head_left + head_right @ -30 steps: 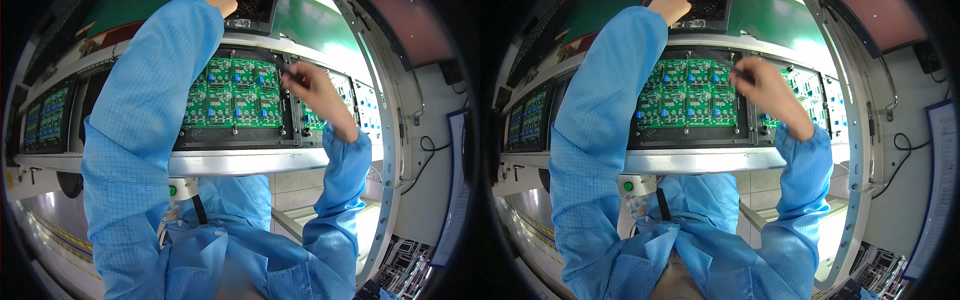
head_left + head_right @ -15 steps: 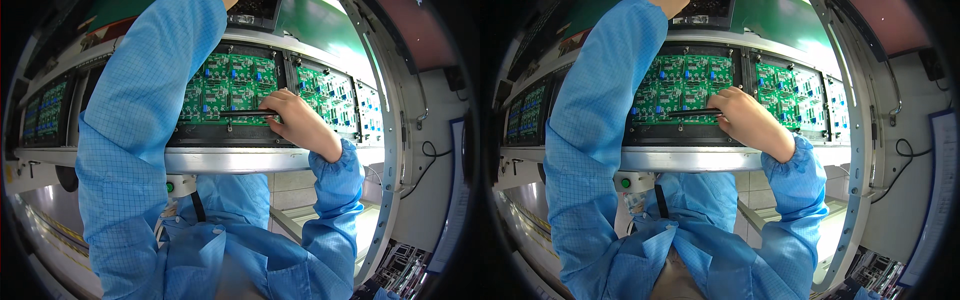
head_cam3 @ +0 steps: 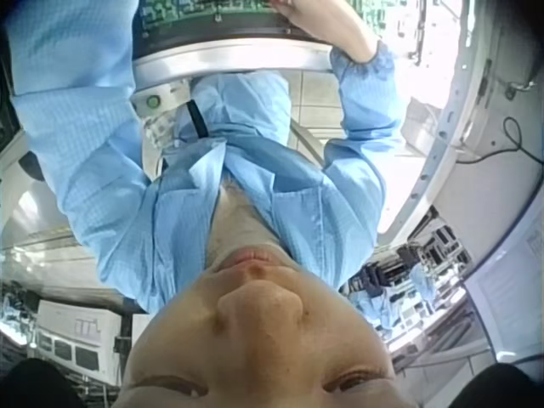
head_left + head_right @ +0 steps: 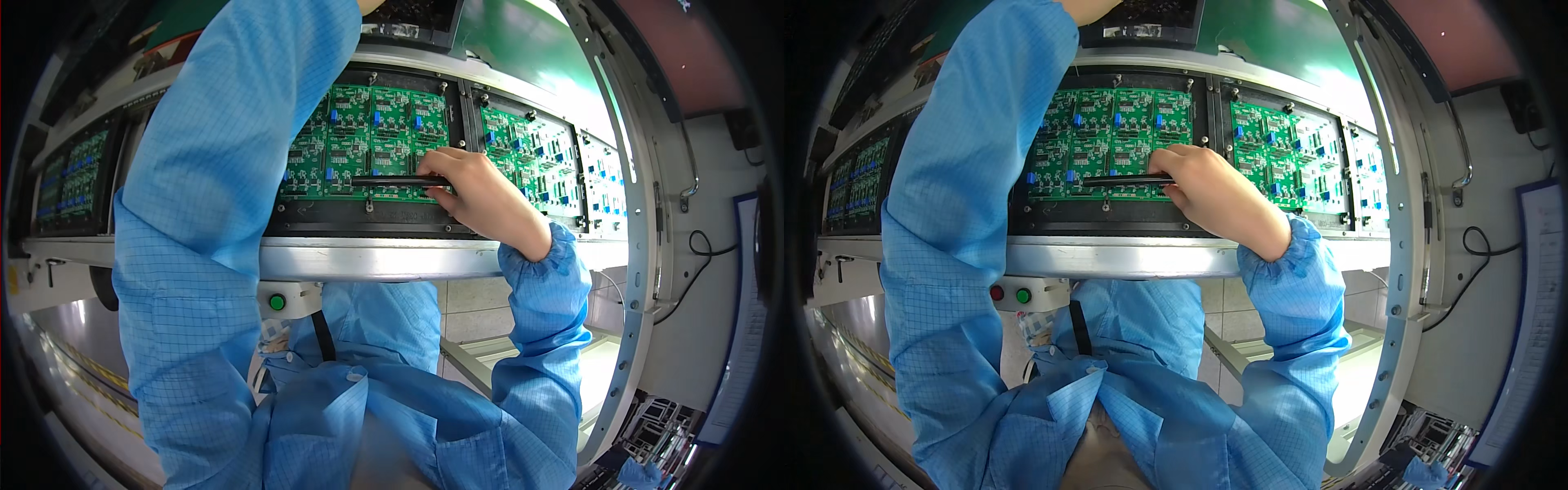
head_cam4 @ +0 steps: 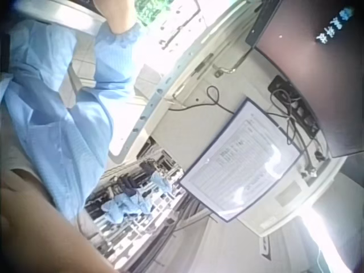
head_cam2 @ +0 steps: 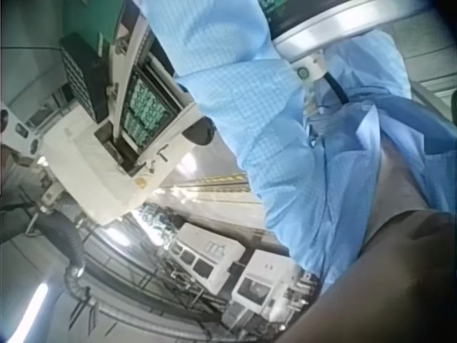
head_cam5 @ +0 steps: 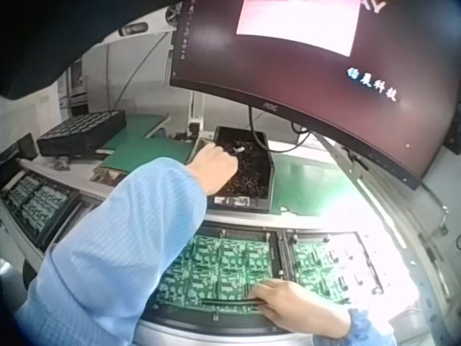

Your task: The person retrieves electronic components from a bin and inserts them into circuit boards by hand, presses the components with a handheld tool, and slides the board trays along the conveyor line.

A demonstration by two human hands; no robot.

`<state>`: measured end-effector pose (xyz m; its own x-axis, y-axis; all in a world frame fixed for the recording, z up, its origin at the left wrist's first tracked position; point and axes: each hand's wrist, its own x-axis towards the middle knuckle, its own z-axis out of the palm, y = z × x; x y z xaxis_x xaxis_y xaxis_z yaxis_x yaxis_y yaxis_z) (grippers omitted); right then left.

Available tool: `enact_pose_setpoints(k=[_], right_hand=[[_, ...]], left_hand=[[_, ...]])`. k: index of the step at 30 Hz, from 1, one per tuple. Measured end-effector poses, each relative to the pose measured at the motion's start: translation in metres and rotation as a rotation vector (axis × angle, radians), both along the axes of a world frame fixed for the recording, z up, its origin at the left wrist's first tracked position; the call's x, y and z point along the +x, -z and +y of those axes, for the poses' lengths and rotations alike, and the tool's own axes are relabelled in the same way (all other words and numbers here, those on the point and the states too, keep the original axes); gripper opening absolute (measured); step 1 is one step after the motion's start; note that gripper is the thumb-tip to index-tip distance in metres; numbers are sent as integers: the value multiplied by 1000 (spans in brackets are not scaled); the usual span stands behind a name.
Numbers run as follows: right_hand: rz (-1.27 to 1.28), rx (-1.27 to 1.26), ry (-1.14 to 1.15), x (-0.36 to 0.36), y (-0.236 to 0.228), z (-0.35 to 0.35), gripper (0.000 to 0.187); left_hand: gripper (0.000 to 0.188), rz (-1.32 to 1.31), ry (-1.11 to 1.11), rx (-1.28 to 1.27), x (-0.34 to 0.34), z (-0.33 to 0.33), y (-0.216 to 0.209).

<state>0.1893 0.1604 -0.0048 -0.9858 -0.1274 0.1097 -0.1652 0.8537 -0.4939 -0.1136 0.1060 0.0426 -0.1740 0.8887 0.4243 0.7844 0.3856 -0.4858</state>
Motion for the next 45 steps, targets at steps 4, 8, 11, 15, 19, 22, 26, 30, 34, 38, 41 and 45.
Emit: enact_pose_setpoints(k=[4,8,11,15,19,22,26,30,34,38,41,45], right_hand=[[10,5,14,4,3,4,24],[12,5,-47,-5,-2,-8,23],[29,8,8,2,2,1,22],[42,9,-25,-2,2,0,22],[37,17,-22,0,4,-1,23],[50,20,21,6,1,-7,24],[47,16,0,5,2,-9,25],[55,8,-26,10,4,-7,29],[168,-47,24,8,-5,-2,27],[183,-288,350,-9,-21,15,20],[303,-322,390,-21,-22,30,19],[351,-403,375,-28,-15,37,15]], left_hand=[[13,-331,183,203,19,-13,-7],[15,-479,244,224,61,-95,-43],[15,-638,332,230,92,-109,-51],[13,-716,341,353,99,-149,-39],[19,-780,428,241,121,-178,-22],[10,-1079,363,146,159,-189,-15],[10,-1293,429,-7,188,-188,22],[11,-1158,406,-11,209,-178,35],[12,-903,412,79,204,-165,51],[8,-632,444,88,195,-152,55],[9,-665,438,43,187,-141,61],[10,-771,406,49,182,-134,64]])
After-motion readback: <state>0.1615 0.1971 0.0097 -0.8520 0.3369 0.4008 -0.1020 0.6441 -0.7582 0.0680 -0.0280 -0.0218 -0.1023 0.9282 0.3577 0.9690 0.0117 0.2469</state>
